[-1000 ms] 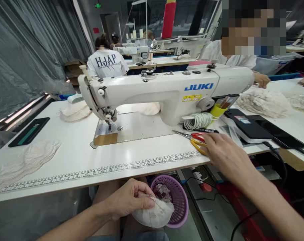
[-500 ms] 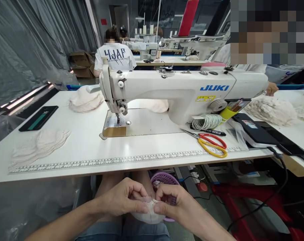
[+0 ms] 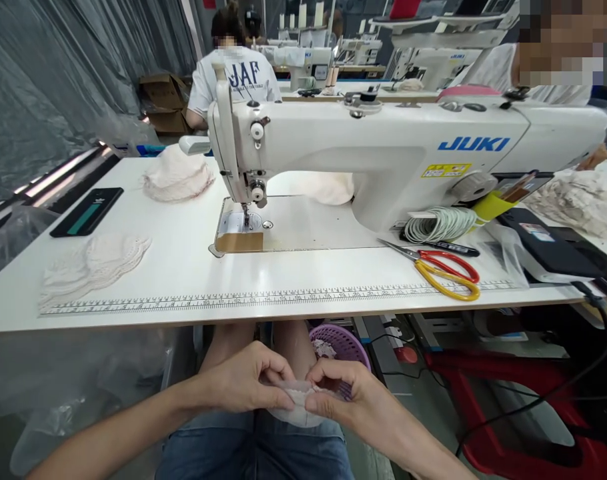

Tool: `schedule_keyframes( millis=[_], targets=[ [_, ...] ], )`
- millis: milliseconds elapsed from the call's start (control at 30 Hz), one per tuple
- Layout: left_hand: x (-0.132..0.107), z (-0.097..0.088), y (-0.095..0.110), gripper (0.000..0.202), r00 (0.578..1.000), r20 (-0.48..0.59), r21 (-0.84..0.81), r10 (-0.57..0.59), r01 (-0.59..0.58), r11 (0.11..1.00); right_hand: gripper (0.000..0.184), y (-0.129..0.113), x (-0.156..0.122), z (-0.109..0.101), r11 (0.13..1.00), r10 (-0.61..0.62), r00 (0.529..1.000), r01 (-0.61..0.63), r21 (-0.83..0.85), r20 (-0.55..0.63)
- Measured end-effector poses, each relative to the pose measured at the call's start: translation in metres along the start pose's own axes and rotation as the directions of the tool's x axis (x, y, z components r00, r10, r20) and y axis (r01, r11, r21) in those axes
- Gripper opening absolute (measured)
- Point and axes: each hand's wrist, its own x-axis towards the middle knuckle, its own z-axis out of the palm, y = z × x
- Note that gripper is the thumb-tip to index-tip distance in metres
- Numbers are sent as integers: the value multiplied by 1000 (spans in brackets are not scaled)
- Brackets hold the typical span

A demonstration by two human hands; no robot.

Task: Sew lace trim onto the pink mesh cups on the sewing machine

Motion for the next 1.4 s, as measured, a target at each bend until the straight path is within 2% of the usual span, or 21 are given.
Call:
schedule_keyframes(
  millis=[167,400,667,767,833,900,967,1067,1200,1400],
  targets=[
    [-2,-3,-5,25,997,75,-47,-28,31,998,26,5,1,0,994,72,997,-72,76,7],
    [-8,-6,-12,29,994,74,-48,-85,89,995,28,16,1,-3,967,162,987,-162,196,18],
    [-8,-9,-12,33,988,119,-109,-98,111,988,30,14,4,2,949,227,974,-224,224,13],
    [-6,-5,-11,38,989,131,-145,-68,87,986,31,13,7,5,960,199,980,-197,199,8],
    [-3,0,-9,40,996,75,-112,-49,57,992,32,14,8,7,978,163,987,-161,136,-5],
    [1,6,-9,34,999,-16,-55,-38,37,998,33,16,9,8,991,125,992,-123,50,-29],
    [4,10,-9,28,997,-63,-40,-43,41,998,32,18,8,8,995,97,994,-99,-29,-51],
    [6,12,-10,27,996,-27,-102,-89,86,991,30,19,4,7,994,70,997,-73,-77,-44],
    [4,9,-13,35,988,-14,-143,-153,150,978,25,17,-1,8,996,36,999,-37,-77,-21],
    [3,11,-12,42,987,9,-167,-158,157,973,25,15,-3,11,991,30,998,-37,-129,-54]
  ],
)
